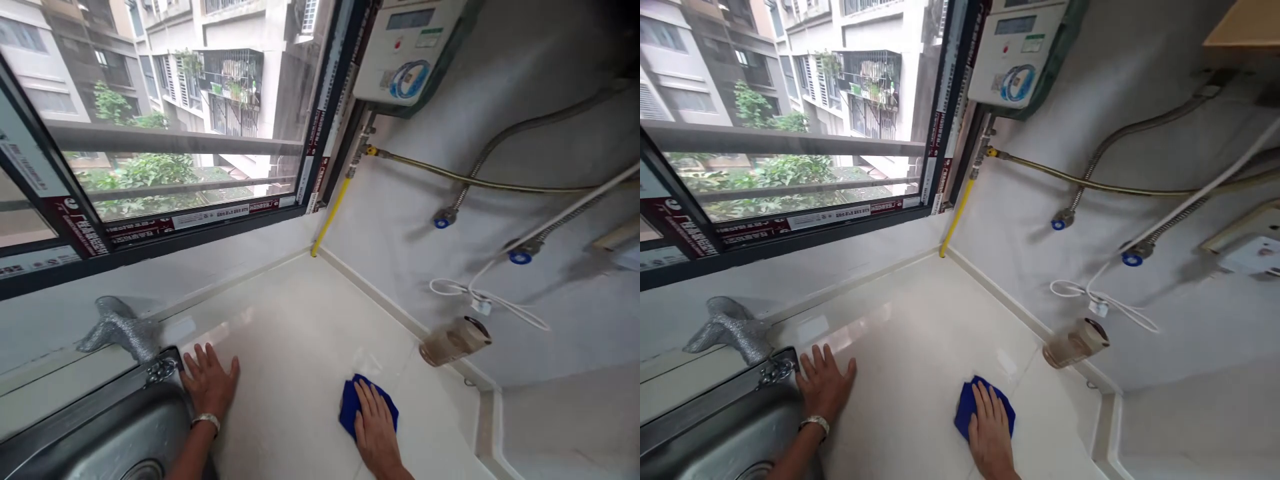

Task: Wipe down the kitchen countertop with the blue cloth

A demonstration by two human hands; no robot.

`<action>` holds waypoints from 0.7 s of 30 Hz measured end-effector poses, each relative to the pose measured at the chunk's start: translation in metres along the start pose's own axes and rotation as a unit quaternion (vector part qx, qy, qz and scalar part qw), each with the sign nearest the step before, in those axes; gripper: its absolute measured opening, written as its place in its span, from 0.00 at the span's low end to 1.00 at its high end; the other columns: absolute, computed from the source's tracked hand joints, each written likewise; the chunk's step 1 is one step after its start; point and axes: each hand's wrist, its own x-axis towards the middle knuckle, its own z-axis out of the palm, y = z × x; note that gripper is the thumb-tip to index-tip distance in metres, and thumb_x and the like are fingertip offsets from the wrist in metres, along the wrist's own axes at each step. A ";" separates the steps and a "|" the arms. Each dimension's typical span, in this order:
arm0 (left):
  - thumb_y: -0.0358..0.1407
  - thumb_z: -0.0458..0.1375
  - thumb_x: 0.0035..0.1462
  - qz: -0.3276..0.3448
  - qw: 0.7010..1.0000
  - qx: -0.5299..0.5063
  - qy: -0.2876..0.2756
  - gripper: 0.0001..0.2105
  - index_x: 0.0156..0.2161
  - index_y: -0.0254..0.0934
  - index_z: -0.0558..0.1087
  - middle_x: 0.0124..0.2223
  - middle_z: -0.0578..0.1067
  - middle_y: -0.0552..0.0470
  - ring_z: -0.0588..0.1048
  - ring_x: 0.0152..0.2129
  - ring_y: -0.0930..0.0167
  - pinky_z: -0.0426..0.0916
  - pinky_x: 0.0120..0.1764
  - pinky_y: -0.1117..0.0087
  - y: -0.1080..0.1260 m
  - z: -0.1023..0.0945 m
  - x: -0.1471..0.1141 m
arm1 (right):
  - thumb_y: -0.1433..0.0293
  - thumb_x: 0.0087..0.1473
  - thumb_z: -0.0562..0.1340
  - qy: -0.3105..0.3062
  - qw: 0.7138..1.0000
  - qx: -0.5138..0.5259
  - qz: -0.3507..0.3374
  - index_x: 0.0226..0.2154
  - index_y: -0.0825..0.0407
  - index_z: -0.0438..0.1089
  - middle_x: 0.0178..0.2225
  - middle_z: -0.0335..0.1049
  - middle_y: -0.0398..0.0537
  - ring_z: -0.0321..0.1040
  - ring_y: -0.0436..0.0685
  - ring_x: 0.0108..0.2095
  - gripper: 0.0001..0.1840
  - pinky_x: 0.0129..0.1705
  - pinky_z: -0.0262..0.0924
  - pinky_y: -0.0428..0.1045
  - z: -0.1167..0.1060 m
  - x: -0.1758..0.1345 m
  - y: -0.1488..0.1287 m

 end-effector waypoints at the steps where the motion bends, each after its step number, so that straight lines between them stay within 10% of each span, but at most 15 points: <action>1: 0.47 0.48 0.61 0.000 1.000 -0.001 -0.002 0.36 0.67 0.20 0.54 0.71 0.51 0.29 0.41 0.69 0.45 0.44 0.64 0.40 -0.001 0.001 0.000 | 0.66 0.63 0.46 -0.003 1.000 -0.003 0.013 0.70 0.49 0.40 0.68 0.53 0.49 0.47 0.62 0.67 0.34 0.66 0.49 0.61 0.006 0.015 0.002; 13: 0.47 0.50 0.60 -0.009 0.999 0.020 -0.025 0.36 0.67 0.22 0.56 0.71 0.50 0.31 0.37 0.69 0.47 0.43 0.65 0.41 -0.002 0.013 -0.002 | 0.64 0.63 0.39 -0.065 0.983 0.006 0.169 0.67 0.59 0.52 0.67 0.52 0.55 0.45 0.68 0.66 0.34 0.66 0.43 0.64 0.044 0.214 -0.052; 21: 0.48 0.50 0.60 -0.008 0.998 0.004 -0.060 0.38 0.68 0.23 0.51 0.72 0.47 0.31 0.36 0.69 0.46 0.45 0.64 0.39 -0.005 0.011 -0.001 | 0.65 0.64 0.43 -0.086 0.990 0.079 0.073 0.68 0.56 0.48 0.69 0.48 0.52 0.39 0.70 0.68 0.32 0.67 0.38 0.67 0.073 0.274 -0.154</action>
